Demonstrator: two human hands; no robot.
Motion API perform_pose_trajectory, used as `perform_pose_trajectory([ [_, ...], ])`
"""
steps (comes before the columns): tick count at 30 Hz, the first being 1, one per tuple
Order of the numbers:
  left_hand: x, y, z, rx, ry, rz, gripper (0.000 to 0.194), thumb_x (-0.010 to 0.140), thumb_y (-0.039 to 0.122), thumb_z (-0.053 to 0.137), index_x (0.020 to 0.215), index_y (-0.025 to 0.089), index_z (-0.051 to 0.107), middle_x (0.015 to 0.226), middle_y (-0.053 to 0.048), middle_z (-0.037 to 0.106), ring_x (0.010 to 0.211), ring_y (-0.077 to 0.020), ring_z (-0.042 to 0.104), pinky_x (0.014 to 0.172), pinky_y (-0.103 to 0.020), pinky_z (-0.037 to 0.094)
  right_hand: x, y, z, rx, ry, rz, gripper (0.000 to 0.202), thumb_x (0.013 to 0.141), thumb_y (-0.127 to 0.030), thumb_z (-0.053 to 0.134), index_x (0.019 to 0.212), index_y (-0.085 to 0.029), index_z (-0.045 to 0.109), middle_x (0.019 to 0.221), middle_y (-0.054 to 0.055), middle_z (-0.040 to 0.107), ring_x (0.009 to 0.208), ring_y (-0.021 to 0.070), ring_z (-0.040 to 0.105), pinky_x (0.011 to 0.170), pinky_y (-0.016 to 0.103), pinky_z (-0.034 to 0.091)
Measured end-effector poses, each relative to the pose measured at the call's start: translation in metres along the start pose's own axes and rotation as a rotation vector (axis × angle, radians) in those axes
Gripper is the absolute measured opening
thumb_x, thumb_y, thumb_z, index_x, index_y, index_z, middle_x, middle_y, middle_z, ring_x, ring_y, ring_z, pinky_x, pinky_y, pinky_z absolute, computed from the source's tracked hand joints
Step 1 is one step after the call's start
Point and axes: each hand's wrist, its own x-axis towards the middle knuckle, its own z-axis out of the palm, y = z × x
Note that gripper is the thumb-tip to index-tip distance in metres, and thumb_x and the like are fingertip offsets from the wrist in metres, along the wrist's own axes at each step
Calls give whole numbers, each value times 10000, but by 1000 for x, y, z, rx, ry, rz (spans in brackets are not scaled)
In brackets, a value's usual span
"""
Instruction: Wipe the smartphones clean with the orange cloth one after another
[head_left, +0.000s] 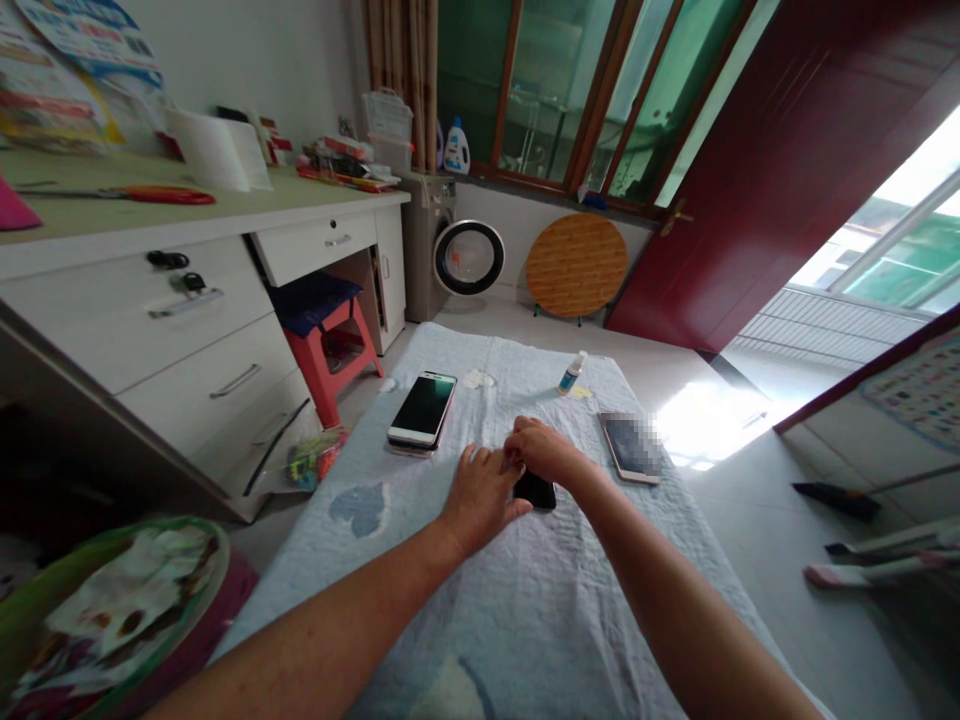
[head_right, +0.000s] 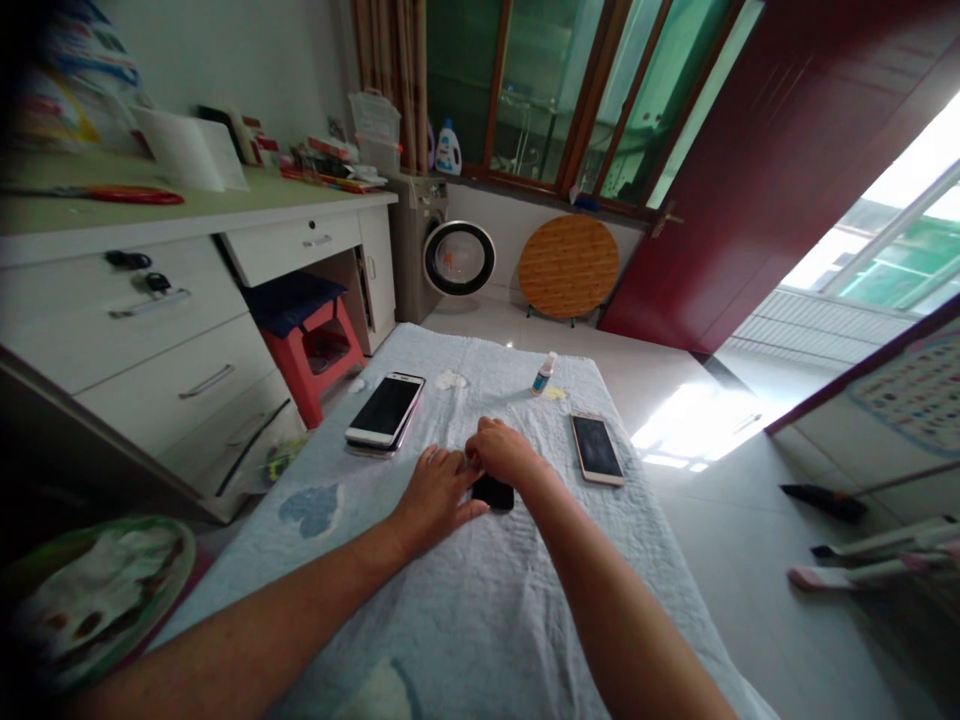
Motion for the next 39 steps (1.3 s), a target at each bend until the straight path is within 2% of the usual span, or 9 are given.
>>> perform_pose_trajectory([
  [5,0,-1,2,2,10,-9,466,777,505,675,1174,268,614,1069,-83,597,1049,-289,512,1026,-497,283,13,6,0,-30,82,82,173,844,-193,565,892,-234,726,987,65,567,921,178,512,687,231,374],
  [10,-1,0,-2,1,-6,-9,492,788,523,653,1199,257,611,1015,-85,595,1012,-283,508,996,-477,313,23,17,3,-2,146,134,249,861,-136,482,910,-208,716,992,78,566,927,167,526,706,222,382],
  [16,0,1,-5,-35,-9,-9,478,780,502,670,1187,259,613,1165,-82,569,1095,-293,465,1019,-485,294,29,26,5,-10,124,200,282,882,-146,458,998,-203,708,1018,91,596,922,166,557,810,238,395],
  [24,0,-1,-1,-47,-3,10,485,797,538,632,1189,252,611,1207,-86,576,1118,-295,463,1029,-499,283,18,39,13,16,135,303,293,901,-169,445,1063,-170,689,1012,111,620,927,172,575,810,236,391],
  [34,-1,-2,1,-89,-3,9,509,803,543,624,1226,262,585,1244,-74,580,1158,-293,456,1056,-504,245,-3,58,21,36,177,380,287,923,-221,423,985,-160,697,942,104,642,894,158,591,798,226,385],
  [39,-1,-3,1,-102,-3,18,496,808,534,625,1218,258,589,1245,-71,591,1159,-289,461,1062,-502,237,-11,57,23,44,213,424,307,928,-240,408,998,-139,689,967,119,648,866,162,595,770,229,387],
])
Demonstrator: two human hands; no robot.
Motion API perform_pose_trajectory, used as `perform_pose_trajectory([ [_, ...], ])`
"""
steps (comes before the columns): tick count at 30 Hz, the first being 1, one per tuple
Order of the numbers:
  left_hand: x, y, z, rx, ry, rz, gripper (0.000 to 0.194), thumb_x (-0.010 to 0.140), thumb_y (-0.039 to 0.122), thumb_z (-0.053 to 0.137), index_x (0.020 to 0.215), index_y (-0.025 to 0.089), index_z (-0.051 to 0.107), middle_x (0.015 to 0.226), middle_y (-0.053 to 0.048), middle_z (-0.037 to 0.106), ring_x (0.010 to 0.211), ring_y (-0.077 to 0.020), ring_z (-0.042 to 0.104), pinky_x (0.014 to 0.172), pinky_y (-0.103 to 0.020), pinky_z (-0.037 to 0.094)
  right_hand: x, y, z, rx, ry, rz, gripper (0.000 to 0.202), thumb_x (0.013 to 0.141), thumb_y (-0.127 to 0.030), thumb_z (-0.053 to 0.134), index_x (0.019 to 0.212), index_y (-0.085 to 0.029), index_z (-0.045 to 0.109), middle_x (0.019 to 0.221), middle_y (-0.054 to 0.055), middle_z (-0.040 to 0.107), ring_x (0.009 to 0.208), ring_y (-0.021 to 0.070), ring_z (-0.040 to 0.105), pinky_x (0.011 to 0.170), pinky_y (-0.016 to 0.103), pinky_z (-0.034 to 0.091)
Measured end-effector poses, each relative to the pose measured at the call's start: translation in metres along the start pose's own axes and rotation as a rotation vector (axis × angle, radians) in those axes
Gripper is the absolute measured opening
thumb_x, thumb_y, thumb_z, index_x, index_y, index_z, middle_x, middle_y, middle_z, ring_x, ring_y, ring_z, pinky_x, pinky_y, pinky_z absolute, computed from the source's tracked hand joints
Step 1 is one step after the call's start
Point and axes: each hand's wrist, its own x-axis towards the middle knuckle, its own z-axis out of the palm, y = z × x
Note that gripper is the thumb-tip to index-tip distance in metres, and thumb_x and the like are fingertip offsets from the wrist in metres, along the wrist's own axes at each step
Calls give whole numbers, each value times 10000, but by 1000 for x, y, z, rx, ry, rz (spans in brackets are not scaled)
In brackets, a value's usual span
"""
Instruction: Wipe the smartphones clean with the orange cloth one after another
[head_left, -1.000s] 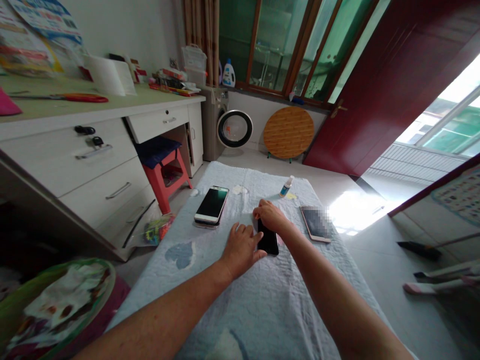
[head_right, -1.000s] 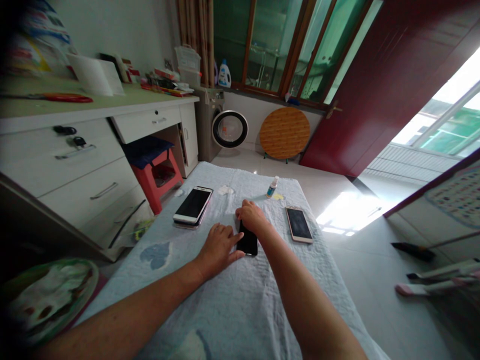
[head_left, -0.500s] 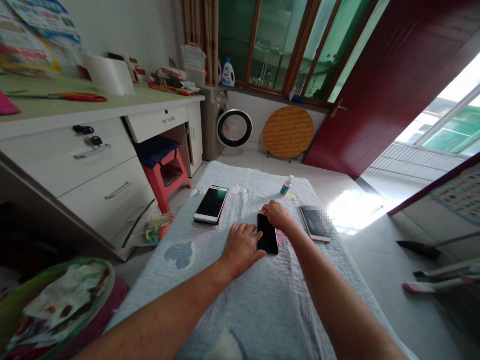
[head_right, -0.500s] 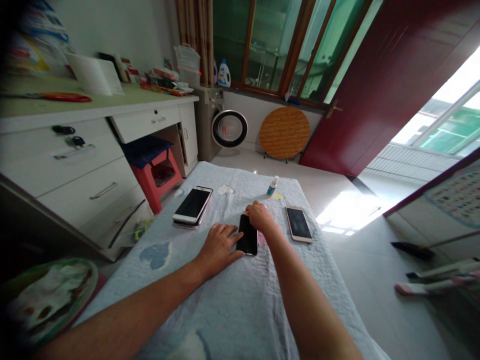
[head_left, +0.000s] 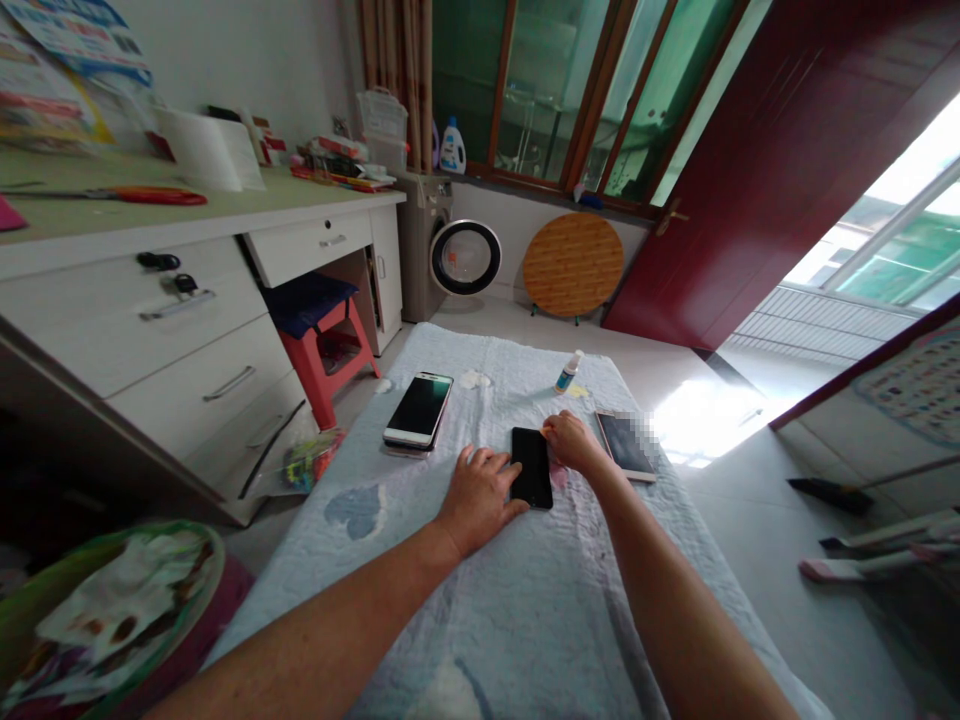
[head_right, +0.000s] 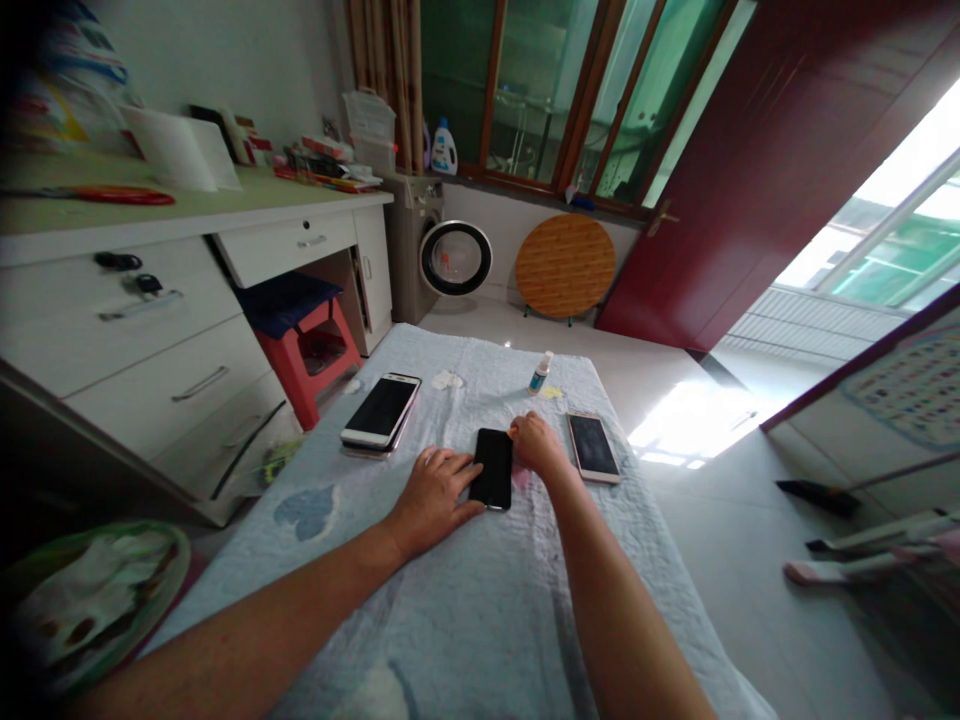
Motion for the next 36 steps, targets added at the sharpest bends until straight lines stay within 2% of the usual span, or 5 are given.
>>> perform_pose_trajectory([
  [5,2,0,0,-19,-10,18,507,804,520,639,1218,231,590,1268,-75,591,1162,-287,473,1059,-489,255,-12,-3,0,22,24,31,293,900,-225,434,969,-110,695,915,119,667,881,173,589,767,230,377],
  [13,2,2,-3,-16,-34,6,501,806,500,647,1222,227,588,1313,-84,576,1180,-288,488,1069,-499,252,-28,-2,-2,95,31,20,244,864,-233,487,909,-134,706,872,78,661,843,147,580,760,210,361],
  [22,3,-2,2,-21,-3,43,500,798,501,656,1209,224,595,1264,-89,595,1137,-287,500,1047,-485,269,3,-4,6,34,28,86,285,866,-193,446,978,-117,698,963,118,665,893,162,595,765,215,383],
  [30,3,-1,1,-14,-3,39,473,792,474,673,1189,226,602,1260,-75,608,1096,-283,517,1029,-492,296,24,-26,-9,-27,-109,-33,296,839,-177,470,978,-163,732,905,79,707,860,152,620,748,204,403],
  [36,2,-2,5,-8,3,28,483,790,446,688,1207,224,586,1286,-77,597,1135,-286,509,1058,-517,268,35,-52,-12,-86,-161,-144,312,879,-176,444,1030,-150,715,1015,106,693,994,172,595,825,212,399],
])
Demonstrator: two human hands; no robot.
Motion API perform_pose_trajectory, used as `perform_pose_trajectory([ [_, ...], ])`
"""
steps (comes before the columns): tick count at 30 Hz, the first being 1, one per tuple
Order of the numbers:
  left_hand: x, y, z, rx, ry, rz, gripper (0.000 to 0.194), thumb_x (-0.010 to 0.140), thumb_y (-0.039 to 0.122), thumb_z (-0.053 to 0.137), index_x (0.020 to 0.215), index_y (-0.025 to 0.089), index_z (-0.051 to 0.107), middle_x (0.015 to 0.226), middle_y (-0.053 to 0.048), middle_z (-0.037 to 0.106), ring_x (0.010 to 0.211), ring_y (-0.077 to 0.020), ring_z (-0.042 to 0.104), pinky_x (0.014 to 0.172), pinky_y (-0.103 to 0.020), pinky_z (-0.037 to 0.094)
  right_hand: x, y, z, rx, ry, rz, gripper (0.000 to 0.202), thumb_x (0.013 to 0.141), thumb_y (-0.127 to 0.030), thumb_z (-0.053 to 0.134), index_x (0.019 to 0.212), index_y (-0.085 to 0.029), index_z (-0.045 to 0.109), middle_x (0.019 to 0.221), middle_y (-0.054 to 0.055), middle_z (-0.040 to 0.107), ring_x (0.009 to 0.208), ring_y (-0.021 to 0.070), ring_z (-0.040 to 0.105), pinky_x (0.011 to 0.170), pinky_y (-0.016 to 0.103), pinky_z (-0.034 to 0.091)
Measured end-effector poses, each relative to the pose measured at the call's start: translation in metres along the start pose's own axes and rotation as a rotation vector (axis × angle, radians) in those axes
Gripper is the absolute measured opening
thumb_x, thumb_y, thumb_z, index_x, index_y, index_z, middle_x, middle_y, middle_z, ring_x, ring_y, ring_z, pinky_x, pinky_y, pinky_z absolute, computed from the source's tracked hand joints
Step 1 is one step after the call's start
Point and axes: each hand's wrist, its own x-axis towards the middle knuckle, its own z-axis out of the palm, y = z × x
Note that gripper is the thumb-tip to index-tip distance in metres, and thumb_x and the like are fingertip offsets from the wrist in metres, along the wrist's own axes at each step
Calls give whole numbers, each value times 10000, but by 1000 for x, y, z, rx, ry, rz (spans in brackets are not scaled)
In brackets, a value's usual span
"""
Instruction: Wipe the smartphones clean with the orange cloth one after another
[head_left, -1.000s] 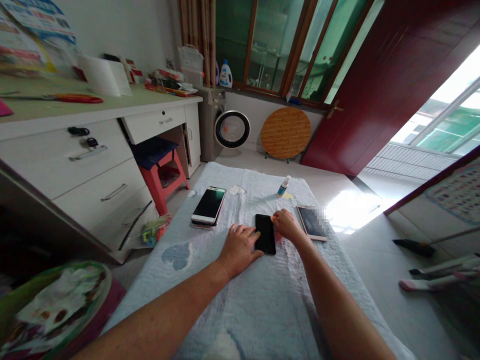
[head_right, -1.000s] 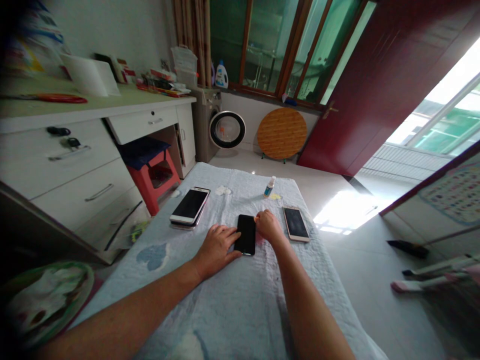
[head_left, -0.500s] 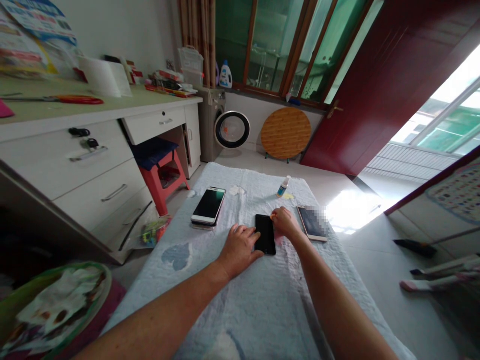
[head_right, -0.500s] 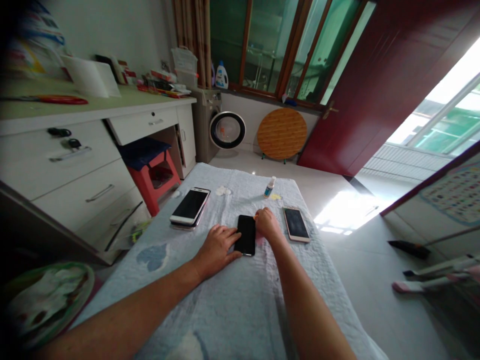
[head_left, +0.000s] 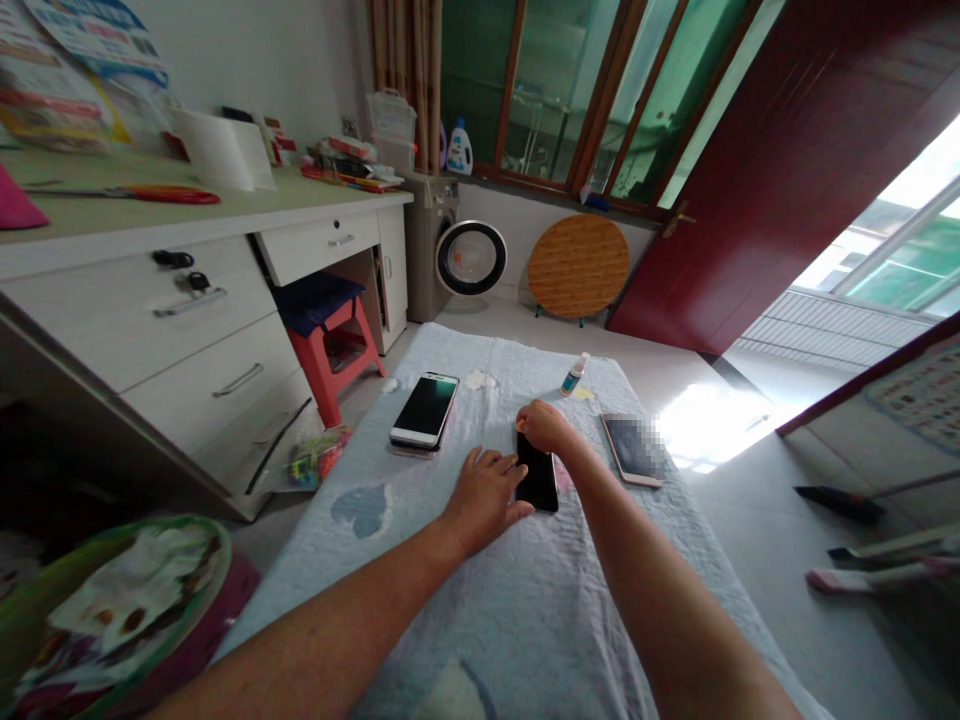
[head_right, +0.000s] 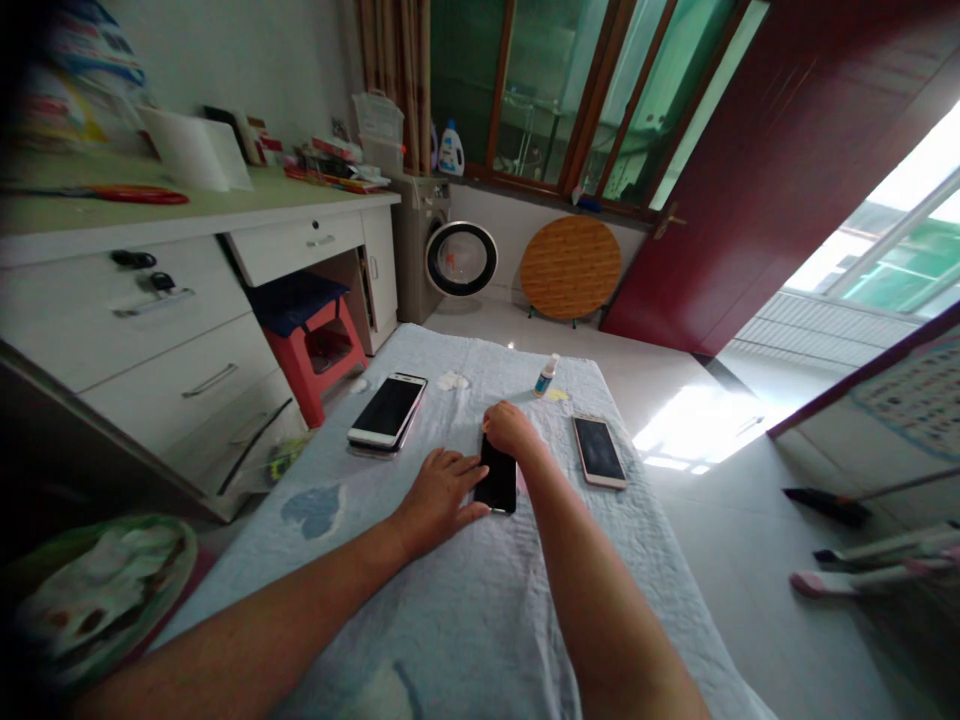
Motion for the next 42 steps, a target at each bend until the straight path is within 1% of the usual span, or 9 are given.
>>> perform_pose_trajectory([
  [4,0,-1,3,7,5,-10,500,777,444,703,1206,217,583,1288,-79,596,1140,-286,511,1065,-521,256,1,-9,-5,-38,-19,-38,316,888,-170,428,1042,-139,703,1021,122,677,994,182,584,824,230,401],
  [9,-1,0,3,14,46,-21,493,758,449,721,1183,234,593,1232,-73,610,1130,-286,508,1060,-528,247,-14,-16,-12,-65,-37,-100,286,894,-180,439,985,-166,709,993,106,652,919,174,581,774,236,401],
  [14,-1,4,-2,51,41,-46,451,723,468,747,1099,245,636,1081,-77,615,1046,-276,540,1028,-507,289,-32,-18,-8,-72,-49,-163,244,869,-206,498,982,-210,715,1031,91,604,902,180,558,744,245,394],
  [18,-1,7,-6,62,41,-38,446,726,430,755,1107,245,614,1081,-70,620,1042,-268,550,1011,-485,313,-43,-19,-5,-39,-75,-247,205,817,-208,577,958,-220,725,1003,88,591,909,189,535,750,251,389],
  [22,-1,9,-7,50,18,-16,407,762,415,728,1102,231,603,1083,-70,636,1032,-266,565,952,-457,357,-48,-21,-7,-32,-101,-280,193,820,-203,576,925,-222,737,967,86,591,905,190,525,756,256,387],
  [25,0,9,-6,64,4,-4,372,781,429,707,1075,219,618,1067,-83,641,1022,-271,570,918,-444,370,-46,-24,-13,-68,-93,-265,196,822,-199,571,919,-228,739,980,87,589,899,193,529,721,252,387],
  [29,-1,8,-5,112,7,-8,407,782,472,690,1088,211,628,1025,-99,638,994,-280,566,903,-444,367,-36,-22,-16,-92,-43,-197,240,856,-185,511,938,-226,733,1008,95,586,910,192,543,717,248,393],
  [36,-1,10,-8,148,-5,-14,448,785,503,673,1131,222,621,975,-88,639,961,-272,560,902,-438,355,-9,-7,-11,1,-19,-101,267,865,-183,485,976,-202,726,1037,98,604,921,172,582,756,233,414],
  [42,-1,10,-9,133,-9,-24,450,791,508,663,1133,218,628,982,-91,642,963,-275,553,910,-438,349,0,7,-7,26,-23,-67,271,859,-187,493,1003,-214,721,1003,85,656,915,160,617,771,213,423],
])
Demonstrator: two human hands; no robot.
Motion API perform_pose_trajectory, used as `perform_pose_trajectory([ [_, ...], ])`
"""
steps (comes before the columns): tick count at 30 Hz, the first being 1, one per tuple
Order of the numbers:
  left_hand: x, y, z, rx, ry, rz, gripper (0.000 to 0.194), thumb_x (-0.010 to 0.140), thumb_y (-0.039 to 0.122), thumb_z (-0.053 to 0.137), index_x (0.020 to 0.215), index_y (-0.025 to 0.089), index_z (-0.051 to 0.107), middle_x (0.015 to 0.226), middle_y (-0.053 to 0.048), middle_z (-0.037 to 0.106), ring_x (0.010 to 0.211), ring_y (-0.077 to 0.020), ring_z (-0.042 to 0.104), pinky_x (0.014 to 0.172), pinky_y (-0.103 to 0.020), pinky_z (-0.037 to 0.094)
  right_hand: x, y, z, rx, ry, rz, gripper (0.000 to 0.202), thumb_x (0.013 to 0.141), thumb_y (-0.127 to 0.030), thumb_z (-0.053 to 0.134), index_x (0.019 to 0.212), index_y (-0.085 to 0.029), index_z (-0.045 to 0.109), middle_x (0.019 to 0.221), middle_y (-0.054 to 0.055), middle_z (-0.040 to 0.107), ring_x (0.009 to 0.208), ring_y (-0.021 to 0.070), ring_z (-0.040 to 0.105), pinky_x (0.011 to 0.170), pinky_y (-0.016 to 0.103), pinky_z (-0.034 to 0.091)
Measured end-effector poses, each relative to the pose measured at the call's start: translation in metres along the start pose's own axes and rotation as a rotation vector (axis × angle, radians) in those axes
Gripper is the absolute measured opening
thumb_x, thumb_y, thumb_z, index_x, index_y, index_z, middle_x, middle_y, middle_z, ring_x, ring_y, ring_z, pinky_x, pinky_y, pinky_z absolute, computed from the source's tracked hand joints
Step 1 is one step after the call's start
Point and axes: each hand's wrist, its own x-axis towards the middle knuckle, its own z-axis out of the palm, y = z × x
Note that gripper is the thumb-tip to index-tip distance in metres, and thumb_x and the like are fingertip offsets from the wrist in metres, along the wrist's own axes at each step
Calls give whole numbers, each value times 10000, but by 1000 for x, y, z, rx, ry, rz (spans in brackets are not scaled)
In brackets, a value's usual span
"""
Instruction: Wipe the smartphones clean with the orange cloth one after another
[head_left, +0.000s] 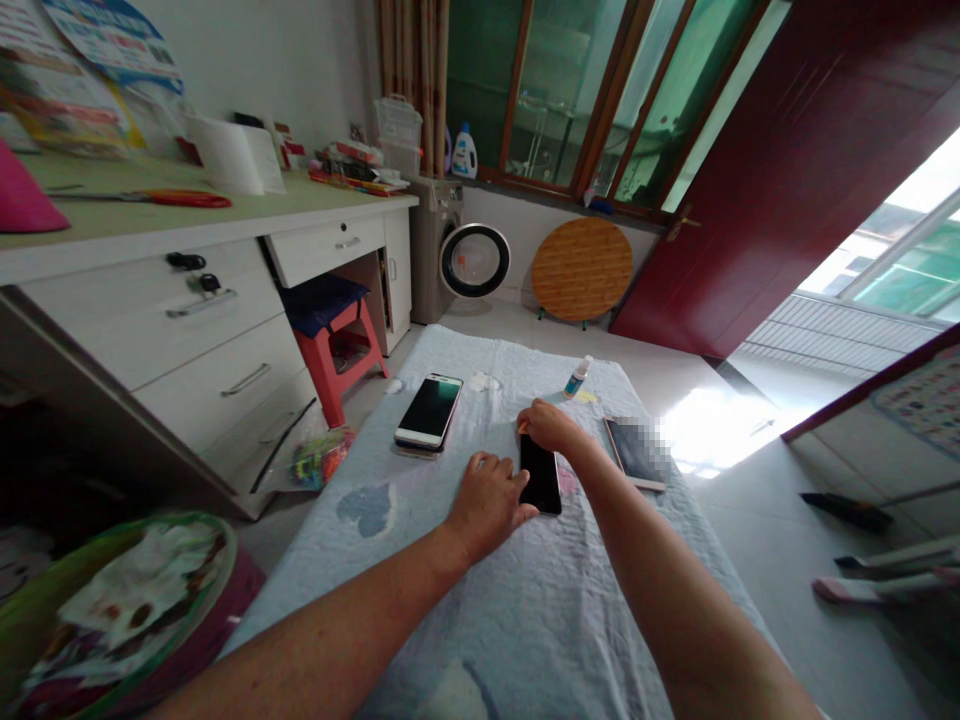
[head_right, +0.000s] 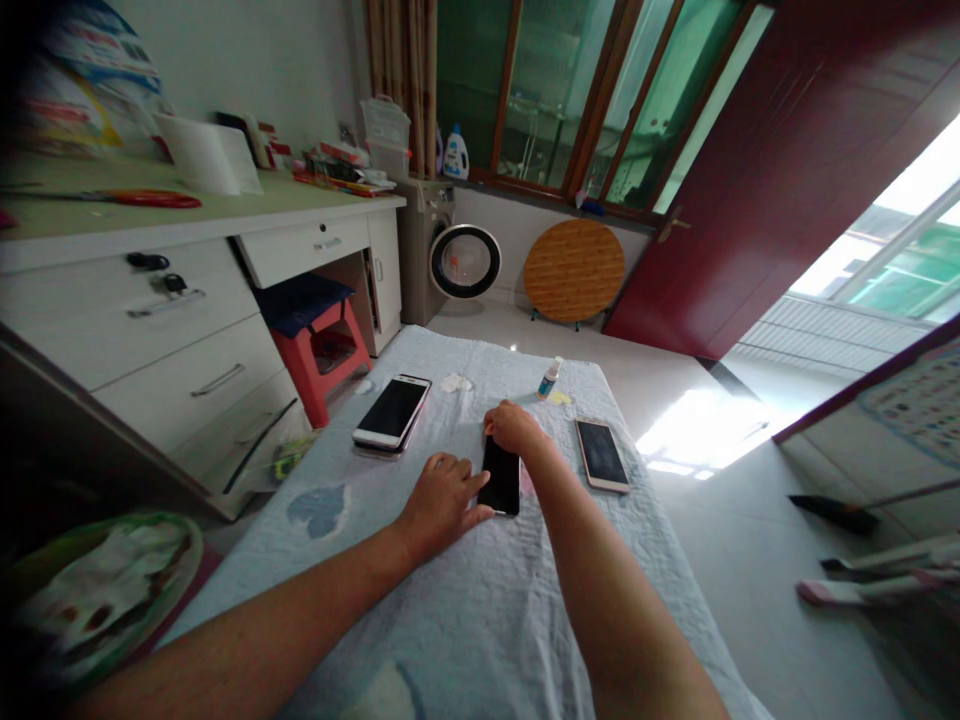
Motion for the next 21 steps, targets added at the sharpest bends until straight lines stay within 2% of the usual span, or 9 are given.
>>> perform_pose_trajectory([
  [6,-1,-1,2,-12,19,7,444,796,510,653,1128,217,637,961,-87,631,959,-274,544,928,-447,344,-4,19,6,26,7,77,280,828,-177,496,969,-197,737,911,74,709,807,155,647,695,206,426],
  [11,-2,-1,4,-32,32,13,444,800,524,640,1134,232,638,990,-81,611,996,-268,534,970,-449,331,-18,33,10,61,41,145,290,820,-183,490,972,-196,737,906,58,724,832,149,650,698,196,418],
  [15,-2,-2,4,-44,43,11,446,787,534,650,1118,236,643,1007,-77,596,1019,-270,523,986,-455,325,-29,35,15,81,86,217,297,845,-209,466,977,-161,728,918,86,724,852,161,651,706,206,413],
  [21,-2,-3,4,-70,39,34,442,793,521,649,1128,233,623,1151,-88,591,1097,-275,506,1017,-463,311,-41,29,25,113,150,320,309,849,-214,447,948,-114,722,915,128,721,880,189,648,721,224,409],
])
